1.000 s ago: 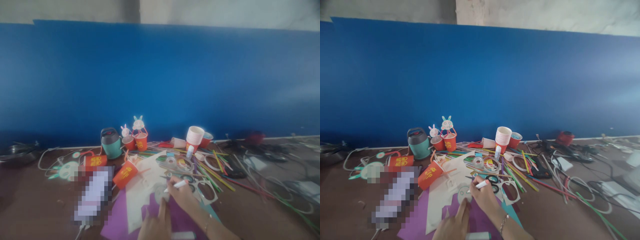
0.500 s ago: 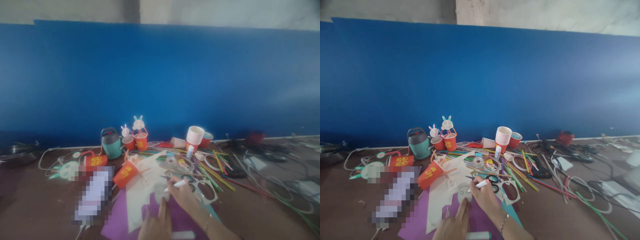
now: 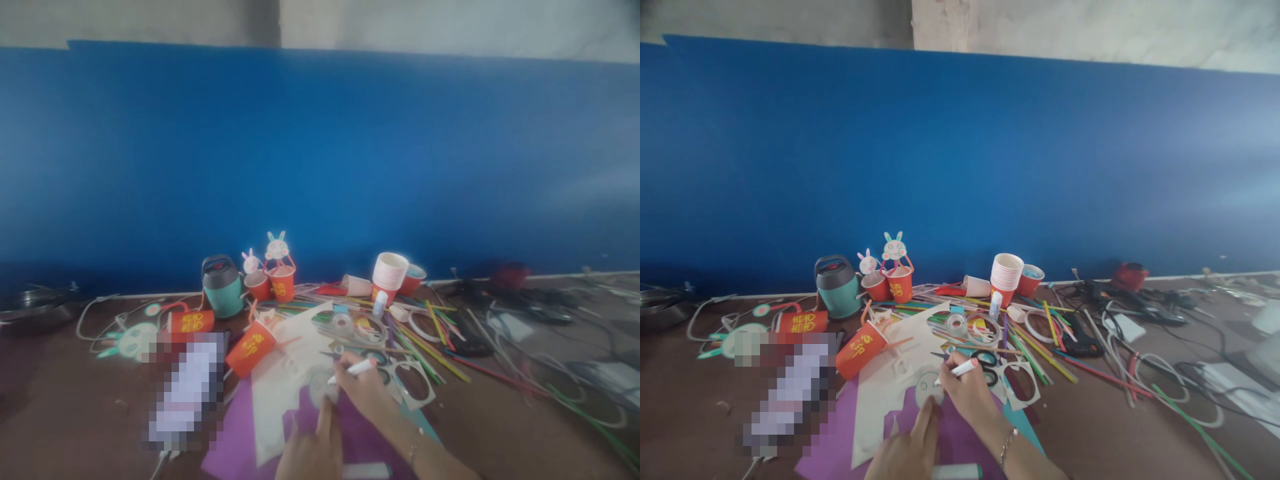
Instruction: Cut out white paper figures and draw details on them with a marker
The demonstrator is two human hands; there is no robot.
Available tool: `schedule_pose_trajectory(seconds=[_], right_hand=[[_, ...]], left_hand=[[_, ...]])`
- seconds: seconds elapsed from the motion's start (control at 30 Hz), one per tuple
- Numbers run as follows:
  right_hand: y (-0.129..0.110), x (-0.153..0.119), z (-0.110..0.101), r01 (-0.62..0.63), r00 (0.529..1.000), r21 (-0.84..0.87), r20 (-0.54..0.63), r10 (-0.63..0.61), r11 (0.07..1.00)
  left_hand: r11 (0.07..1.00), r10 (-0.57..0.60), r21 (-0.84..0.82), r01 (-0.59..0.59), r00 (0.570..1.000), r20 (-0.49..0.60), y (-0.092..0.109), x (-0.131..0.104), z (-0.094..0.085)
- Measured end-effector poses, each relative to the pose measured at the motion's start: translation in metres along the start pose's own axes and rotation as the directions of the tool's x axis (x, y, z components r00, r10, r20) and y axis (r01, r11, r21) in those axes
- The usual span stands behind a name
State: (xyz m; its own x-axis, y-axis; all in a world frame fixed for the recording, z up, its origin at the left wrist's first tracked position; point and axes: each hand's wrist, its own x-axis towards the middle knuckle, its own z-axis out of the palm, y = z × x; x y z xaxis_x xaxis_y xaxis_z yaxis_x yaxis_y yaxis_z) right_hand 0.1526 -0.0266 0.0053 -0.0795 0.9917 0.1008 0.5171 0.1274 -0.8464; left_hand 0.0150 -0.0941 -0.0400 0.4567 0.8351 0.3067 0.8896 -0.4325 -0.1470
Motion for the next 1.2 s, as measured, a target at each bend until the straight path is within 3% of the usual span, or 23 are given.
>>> schedule_pose_trajectory(seconds=[0.37, 0.63, 1.03, 1.2], right_hand=[[0.002, 0.0, 0.002, -0.029, 1.0, 0.062, 0.005, 0.029, 0.998], [0.01, 0.005, 0.008, -0.127, 0.988, 0.251, -0.055, 0.145, 0.96], [0.006, 0.003, 0.006, -0.1, 0.993, 0.244, -0.032, 0.112, 0.965], [0.006, 0.002, 0.005, -0.045, 0.997, 0.282, -0.046, 0.061, 0.958]], left_hand=[[1.0, -0.028, -0.009, 0.028, 0.999, 0.014, 0.001, -0.001, 0.003], [0.999, -0.025, -0.033, 0.026, 1.0, 0.015, -0.001, -0.002, 0.01], [1.0, 0.008, -0.003, -0.008, 0.999, 0.038, -0.002, -0.002, 0.004], [1.0, 0.025, 0.009, -0.025, 1.0, -0.005, -0.002, -0.004, 0.004]])
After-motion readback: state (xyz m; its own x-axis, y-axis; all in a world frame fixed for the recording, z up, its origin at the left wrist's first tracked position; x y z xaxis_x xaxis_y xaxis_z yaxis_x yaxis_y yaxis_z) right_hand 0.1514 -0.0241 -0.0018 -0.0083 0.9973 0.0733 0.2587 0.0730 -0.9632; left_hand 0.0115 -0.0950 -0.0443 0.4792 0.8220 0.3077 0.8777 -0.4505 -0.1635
